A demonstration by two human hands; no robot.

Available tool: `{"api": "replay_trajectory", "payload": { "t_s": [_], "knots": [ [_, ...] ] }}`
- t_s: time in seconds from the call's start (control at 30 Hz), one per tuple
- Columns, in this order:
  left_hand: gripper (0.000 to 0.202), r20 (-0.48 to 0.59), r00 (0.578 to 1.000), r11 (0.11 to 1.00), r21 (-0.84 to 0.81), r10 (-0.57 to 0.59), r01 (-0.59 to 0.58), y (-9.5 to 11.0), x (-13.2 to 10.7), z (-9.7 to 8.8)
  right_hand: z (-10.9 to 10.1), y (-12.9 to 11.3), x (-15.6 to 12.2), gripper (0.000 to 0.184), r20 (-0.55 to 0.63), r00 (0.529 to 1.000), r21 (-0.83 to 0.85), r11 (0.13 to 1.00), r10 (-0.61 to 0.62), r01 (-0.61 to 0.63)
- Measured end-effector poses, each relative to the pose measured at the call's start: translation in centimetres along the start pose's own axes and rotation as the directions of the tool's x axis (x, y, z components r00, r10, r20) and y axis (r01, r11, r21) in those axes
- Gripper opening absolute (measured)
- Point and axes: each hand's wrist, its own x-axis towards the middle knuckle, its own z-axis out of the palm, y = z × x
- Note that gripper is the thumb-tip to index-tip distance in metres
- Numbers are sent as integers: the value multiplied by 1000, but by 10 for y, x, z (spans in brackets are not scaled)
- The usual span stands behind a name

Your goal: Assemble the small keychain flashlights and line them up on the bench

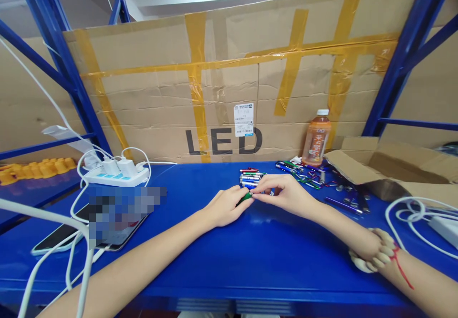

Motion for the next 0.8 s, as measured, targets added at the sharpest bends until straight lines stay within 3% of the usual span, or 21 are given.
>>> {"api": "replay_trajectory", "payload": {
  "t_s": [0.17,0.27,0.4,0.47,0.53,0.6,0.67,0.8],
  "knots": [
    [30,12,1000,1000,1,5,-5,-2,0,1,0,-2,0,26,68,997,-14,999,-39,40],
    [31,11,1000,1000,-11,-1,2,-2,1,1,-5,-1,0,25,79,997,-41,999,0,3],
    [31,7,1000,998,-50,-22,22,-1,2,0,-22,6,2,27,-122,986,-236,961,114,-141],
    [30,15,1000,998,-56,-24,25,0,2,0,-35,12,1,23,-239,959,-410,879,155,-244],
    [30,21,999,998,-55,-24,26,1,2,-1,-48,17,-1,20,-281,925,-540,754,257,-374],
    [30,23,999,998,-54,-25,27,1,1,-1,-58,23,-4,18,-240,882,-605,648,406,-463],
    [30,21,999,998,-52,-25,26,1,1,-1,-62,29,-7,20,-141,821,-612,603,553,-511],
    [30,11,1000,998,-54,-22,23,1,1,-1,-57,36,-10,22,121,687,-424,663,716,-617]
  ]
}}
